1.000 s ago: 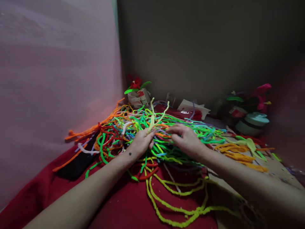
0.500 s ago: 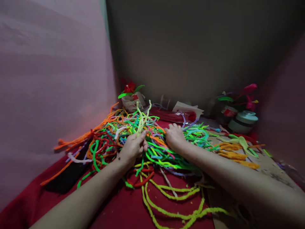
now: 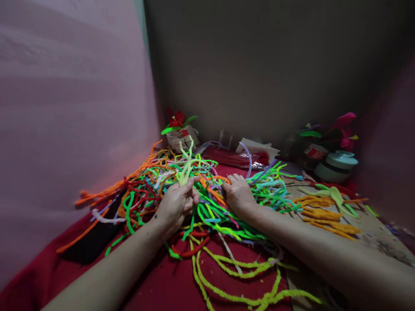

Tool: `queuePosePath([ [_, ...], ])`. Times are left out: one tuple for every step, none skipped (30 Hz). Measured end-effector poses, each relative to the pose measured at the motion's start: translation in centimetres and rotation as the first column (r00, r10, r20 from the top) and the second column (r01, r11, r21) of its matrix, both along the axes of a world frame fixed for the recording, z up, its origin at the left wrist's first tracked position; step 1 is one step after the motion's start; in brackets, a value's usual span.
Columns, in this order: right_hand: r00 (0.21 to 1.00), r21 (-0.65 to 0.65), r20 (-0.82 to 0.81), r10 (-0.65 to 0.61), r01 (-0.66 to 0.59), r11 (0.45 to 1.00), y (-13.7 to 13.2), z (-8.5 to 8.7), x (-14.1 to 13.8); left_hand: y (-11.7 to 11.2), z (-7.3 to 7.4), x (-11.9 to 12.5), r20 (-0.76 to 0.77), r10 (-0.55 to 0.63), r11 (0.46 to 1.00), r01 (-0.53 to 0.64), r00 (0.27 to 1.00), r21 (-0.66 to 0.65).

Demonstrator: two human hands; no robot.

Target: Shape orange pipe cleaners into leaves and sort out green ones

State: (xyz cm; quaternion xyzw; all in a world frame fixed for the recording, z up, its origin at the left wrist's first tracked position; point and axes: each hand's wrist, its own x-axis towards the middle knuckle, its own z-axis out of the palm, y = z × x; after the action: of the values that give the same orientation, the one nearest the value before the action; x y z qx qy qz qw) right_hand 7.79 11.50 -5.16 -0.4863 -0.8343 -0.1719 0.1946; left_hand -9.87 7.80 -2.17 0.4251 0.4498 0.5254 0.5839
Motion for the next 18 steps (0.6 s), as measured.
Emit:
queuePosePath([
  [1.0,0.011,-0.007,0.005,-0.005,1.0,0.05,-0.1,0.04,0.0,0.04,-0.02,0.008,0.003,1.0,-0.003,1.0,0.002],
  [1.0,0.019,-0.013,0.01,-0.01,1.0,0.09,-0.19,0.1,-0.02,0.09,-0.03,0.013,0.004,1.0,-0.004,1.0,0.003],
  [1.0,0.023,-0.02,0.015,-0.014,1.0,0.11,-0.25,0.16,-0.05,0.15,-0.03,0.015,0.005,1.0,-0.005,1.0,0.006],
  [0.999,0.023,-0.028,0.017,-0.017,1.0,0.11,-0.29,0.22,-0.1,0.21,-0.01,0.012,0.006,1.0,-0.006,1.0,0.011],
  [0.999,0.019,-0.035,0.017,-0.016,1.0,0.08,-0.32,0.29,-0.16,0.27,0.03,0.008,0.006,1.0,-0.006,1.0,0.02],
  [0.999,0.013,-0.043,0.013,-0.013,1.0,0.05,-0.34,0.35,-0.23,0.32,0.08,0.0,0.011,0.999,-0.011,1.0,0.038],
  [0.999,0.005,-0.049,0.009,-0.009,1.0,0.02,-0.36,0.4,-0.3,0.35,0.14,-0.008,0.005,0.999,-0.004,1.0,0.053],
  [0.999,-0.006,-0.053,0.003,-0.004,1.0,0.0,-0.38,0.44,-0.36,0.36,0.2,-0.011,0.003,0.997,-0.002,1.0,0.076],
  [0.998,-0.017,-0.057,-0.003,0.002,1.0,-0.03,-0.38,0.47,-0.41,0.36,0.26,-0.023,0.0,0.997,0.002,1.0,0.082],
  [0.998,-0.016,-0.058,-0.005,0.004,1.0,-0.06,-0.37,0.48,-0.46,0.35,0.32,-0.041,-0.003,0.997,0.007,0.999,0.083],
  [0.998,-0.007,-0.06,-0.007,0.007,1.0,-0.1,-0.33,0.48,-0.5,0.33,0.35,-0.061,-0.006,0.996,0.011,0.998,0.087],
  [0.998,0.003,-0.063,-0.008,0.009,1.0,-0.17,-0.27,0.48,-0.54,0.31,0.37,-0.082,-0.009,0.996,0.016,0.997,0.092],
  [0.998,0.011,-0.069,-0.01,0.01,1.0,-0.24,-0.18,0.47,-0.57,0.29,0.37,-0.098,-0.01,0.995,0.02,0.995,0.101],
  [0.997,0.013,-0.078,-0.01,0.011,1.0,-0.33,-0.09,0.47,-0.59,0.27,0.36,-0.107,-0.011,0.994,0.023,0.994,0.111],
  [0.996,0.005,-0.09,-0.012,0.012,1.0,-0.41,0.0,0.46,-0.61,0.26,0.33,-0.11,-0.01,0.993,0.023,0.994,0.12],
  [0.994,-0.006,-0.105,-0.015,0.014,1.0,-0.48,0.08,0.46,-0.62,0.25,0.31,-0.11,-0.009,0.992,0.023,0.994,0.125],
  [0.992,-0.019,-0.121,-0.017,0.015,1.0,-0.53,0.13,0.47,-0.63,0.25,0.29,-0.11,-0.01,0.991,0.024,0.994,0.128],
  [0.99,-0.03,-0.138,-0.018,0.014,0.999,-0.56,0.16,0.48,-0.63,0.27,0.28,-0.111,-0.009,0.991,0.024,0.994,0.131],
])
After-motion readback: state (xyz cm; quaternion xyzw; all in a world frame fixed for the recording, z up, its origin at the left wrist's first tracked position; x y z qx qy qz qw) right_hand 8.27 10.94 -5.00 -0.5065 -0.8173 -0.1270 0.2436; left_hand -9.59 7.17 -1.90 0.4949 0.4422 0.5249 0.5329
